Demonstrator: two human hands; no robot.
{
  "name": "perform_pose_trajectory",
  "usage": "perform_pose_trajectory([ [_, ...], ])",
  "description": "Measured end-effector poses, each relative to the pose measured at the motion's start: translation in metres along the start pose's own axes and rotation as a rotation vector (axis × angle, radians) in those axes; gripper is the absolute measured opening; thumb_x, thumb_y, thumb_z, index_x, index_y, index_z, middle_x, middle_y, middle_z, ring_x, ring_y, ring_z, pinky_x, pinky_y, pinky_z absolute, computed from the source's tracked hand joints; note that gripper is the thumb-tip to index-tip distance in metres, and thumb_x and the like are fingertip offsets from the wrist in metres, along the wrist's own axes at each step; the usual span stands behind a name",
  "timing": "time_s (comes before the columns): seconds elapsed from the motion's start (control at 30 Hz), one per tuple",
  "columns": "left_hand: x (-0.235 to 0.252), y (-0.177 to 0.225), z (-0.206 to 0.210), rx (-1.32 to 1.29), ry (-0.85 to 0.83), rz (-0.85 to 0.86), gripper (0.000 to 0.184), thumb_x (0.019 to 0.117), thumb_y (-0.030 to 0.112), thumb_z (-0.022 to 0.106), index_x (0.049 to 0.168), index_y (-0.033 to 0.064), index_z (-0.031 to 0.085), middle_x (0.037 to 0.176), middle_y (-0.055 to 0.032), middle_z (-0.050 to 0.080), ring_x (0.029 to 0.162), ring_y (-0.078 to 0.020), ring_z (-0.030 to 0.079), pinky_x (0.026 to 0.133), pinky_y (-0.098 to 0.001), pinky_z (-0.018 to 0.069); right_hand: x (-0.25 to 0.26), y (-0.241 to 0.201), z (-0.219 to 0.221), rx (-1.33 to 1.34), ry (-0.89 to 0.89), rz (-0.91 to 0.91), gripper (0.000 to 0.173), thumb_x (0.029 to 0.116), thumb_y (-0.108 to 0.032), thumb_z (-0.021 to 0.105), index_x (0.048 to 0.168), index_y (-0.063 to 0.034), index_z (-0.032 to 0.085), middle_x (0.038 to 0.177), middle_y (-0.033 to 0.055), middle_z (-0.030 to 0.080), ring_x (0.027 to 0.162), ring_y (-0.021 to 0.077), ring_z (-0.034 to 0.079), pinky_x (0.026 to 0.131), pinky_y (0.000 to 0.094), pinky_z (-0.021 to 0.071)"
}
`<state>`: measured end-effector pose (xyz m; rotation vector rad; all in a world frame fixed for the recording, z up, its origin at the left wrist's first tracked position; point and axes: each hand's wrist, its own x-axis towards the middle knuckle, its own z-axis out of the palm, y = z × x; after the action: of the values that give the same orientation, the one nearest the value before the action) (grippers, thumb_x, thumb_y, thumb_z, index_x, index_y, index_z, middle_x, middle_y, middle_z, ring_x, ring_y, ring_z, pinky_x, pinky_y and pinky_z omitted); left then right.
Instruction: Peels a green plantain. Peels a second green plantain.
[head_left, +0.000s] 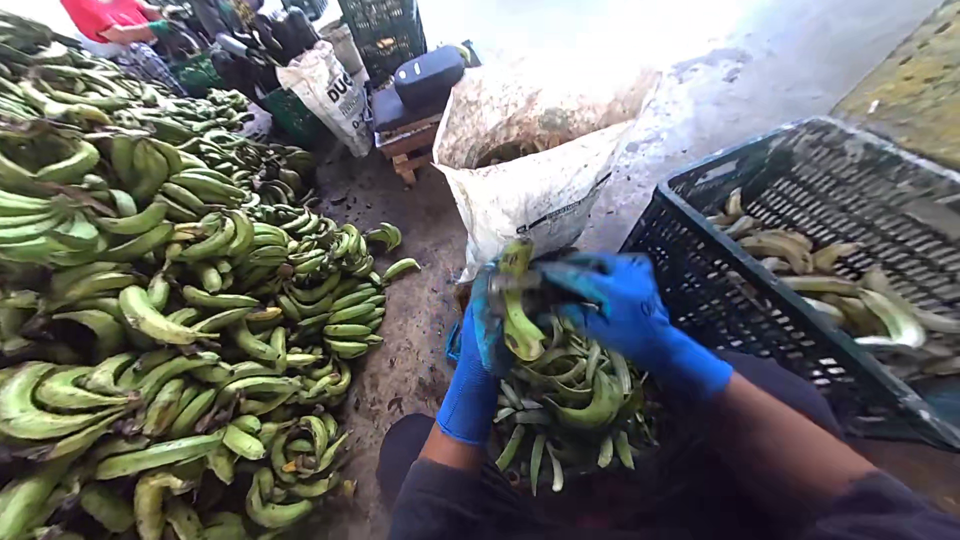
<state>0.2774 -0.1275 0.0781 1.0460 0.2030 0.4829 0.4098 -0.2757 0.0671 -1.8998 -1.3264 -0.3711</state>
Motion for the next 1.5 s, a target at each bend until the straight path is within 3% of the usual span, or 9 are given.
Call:
perform_pose_trajectory([
  [0.13, -0.005, 0.003, 0.006, -0.117, -0.03, -0.186, 0.044, 0.1093, 0.04, 0.031, 0.132, 0.0109, 0.054, 0.093, -0.0111, 0.071, 0.071, -0.0177, 0.07, 0.06, -0.0297, 0.0602, 0.03, 0.031, -0.009, -0.174, 0.237, 0.158, 0.052, 0.1018, -0.049, 0.05, 0.14, -0.0156, 0.063, 0.129, 0.0251, 0.063, 0.112, 0.0459, 0.062, 0.09, 0.0677, 0.0438],
  [0.37, 0.005, 0.018, -0.016, 0.159, 0.178, 0.174, 0.046, 0.1094, 0.038, 0.03, 0.149, 0.0182, 0.043, 0.106, -0.0057, 0.07, 0.082, -0.0122, 0.069, 0.071, -0.0276, 0.0591, -0.015, -0.021, 0.005, 0.182, -0.135, 0.008, 0.054, 0.1003, -0.065, 0.04, 0.132, -0.0327, 0.07, 0.122, 0.0048, 0.072, 0.106, 0.0232, 0.068, 0.086, 0.0549, 0.0486],
  [0.6, 0.002, 0.007, -0.013, 0.02, -0.228, -0.347, 0.047, 0.1077, 0.035, 0.033, 0.149, 0.0148, 0.042, 0.107, -0.0157, 0.069, 0.078, -0.02, 0.07, 0.065, -0.0307, 0.0597, 0.028, 0.035, -0.004, -0.195, 0.248, 0.156, 0.052, 0.0996, -0.054, 0.051, 0.136, -0.0199, 0.067, 0.125, 0.0238, 0.067, 0.107, 0.0438, 0.065, 0.087, 0.0666, 0.0455],
  [0.87, 0.012, 0.008, 0.002, 0.029, 0.255, 0.368, 0.04, 0.1102, 0.036, 0.029, 0.148, 0.0241, 0.037, 0.123, -0.0022, 0.067, 0.099, -0.0169, 0.071, 0.083, -0.0354, 0.0606, -0.011, -0.011, 0.012, -0.02, 0.103, -0.105, 0.045, 0.0961, -0.054, 0.056, 0.112, -0.0182, 0.077, 0.116, 0.0149, 0.073, 0.1, 0.0308, 0.069, 0.087, 0.0548, 0.0467],
  [0.97, 0.008, 0.007, -0.015, 0.076, -0.105, -0.018, 0.034, 0.105, 0.032, 0.045, 0.134, 0.0182, 0.054, 0.106, -0.0041, 0.068, 0.087, -0.0129, 0.067, 0.074, -0.0307, 0.059, 0.016, 0.018, 0.005, -0.057, 0.093, -0.006, 0.046, 0.096, -0.052, 0.057, 0.124, -0.0187, 0.074, 0.124, 0.0192, 0.069, 0.105, 0.0387, 0.067, 0.087, 0.0635, 0.0466],
  [1.07, 0.014, 0.004, -0.023, 0.091, -0.239, -0.27, 0.046, 0.1063, 0.032, 0.036, 0.148, 0.0153, 0.045, 0.11, -0.0142, 0.069, 0.086, -0.02, 0.07, 0.074, -0.0346, 0.0608, 0.032, 0.036, 0.003, -0.124, 0.135, 0.175, 0.049, 0.099, -0.051, 0.055, 0.133, -0.0195, 0.069, 0.125, 0.0221, 0.067, 0.108, 0.0423, 0.066, 0.089, 0.0648, 0.0455],
  [1.17, 0.02, 0.003, -0.012, -0.031, 0.097, -0.011, 0.039, 0.1107, 0.033, 0.031, 0.138, 0.0133, 0.049, 0.108, -0.011, 0.07, 0.089, -0.0188, 0.071, 0.075, -0.0335, 0.0612, 0.016, 0.005, 0.014, -0.045, 0.119, 0.202, 0.047, 0.0957, -0.045, 0.059, 0.122, -0.008, 0.072, 0.123, 0.0243, 0.065, 0.105, 0.0436, 0.065, 0.085, 0.0653, 0.0481],
  [1.3, 0.03, 0.01, 0.016, -0.371, 0.492, 0.406, 0.035, 0.1121, 0.034, 0.026, 0.126, 0.0137, 0.051, 0.115, -0.0013, 0.066, 0.107, -0.0143, 0.067, 0.094, -0.0332, 0.0566, -0.012, -0.032, 0.039, 0.029, 0.175, 0.035, 0.049, 0.0925, -0.056, 0.059, 0.126, -0.0228, 0.073, 0.12, 0.016, 0.07, 0.101, 0.0329, 0.068, 0.08, 0.057, 0.049],
  [1.5, 0.022, 0.001, -0.001, -0.372, 0.005, 0.283, 0.036, 0.1089, 0.037, 0.037, 0.138, 0.0224, 0.052, 0.138, -0.0035, 0.062, 0.11, -0.0171, 0.068, 0.084, -0.0322, 0.0598, 0.001, -0.027, 0.024, 0.126, 0.169, -0.04, 0.047, 0.0941, -0.053, 0.059, 0.12, -0.016, 0.074, 0.121, 0.0147, 0.07, 0.109, 0.0298, 0.066, 0.088, 0.0526, 0.0482],
])
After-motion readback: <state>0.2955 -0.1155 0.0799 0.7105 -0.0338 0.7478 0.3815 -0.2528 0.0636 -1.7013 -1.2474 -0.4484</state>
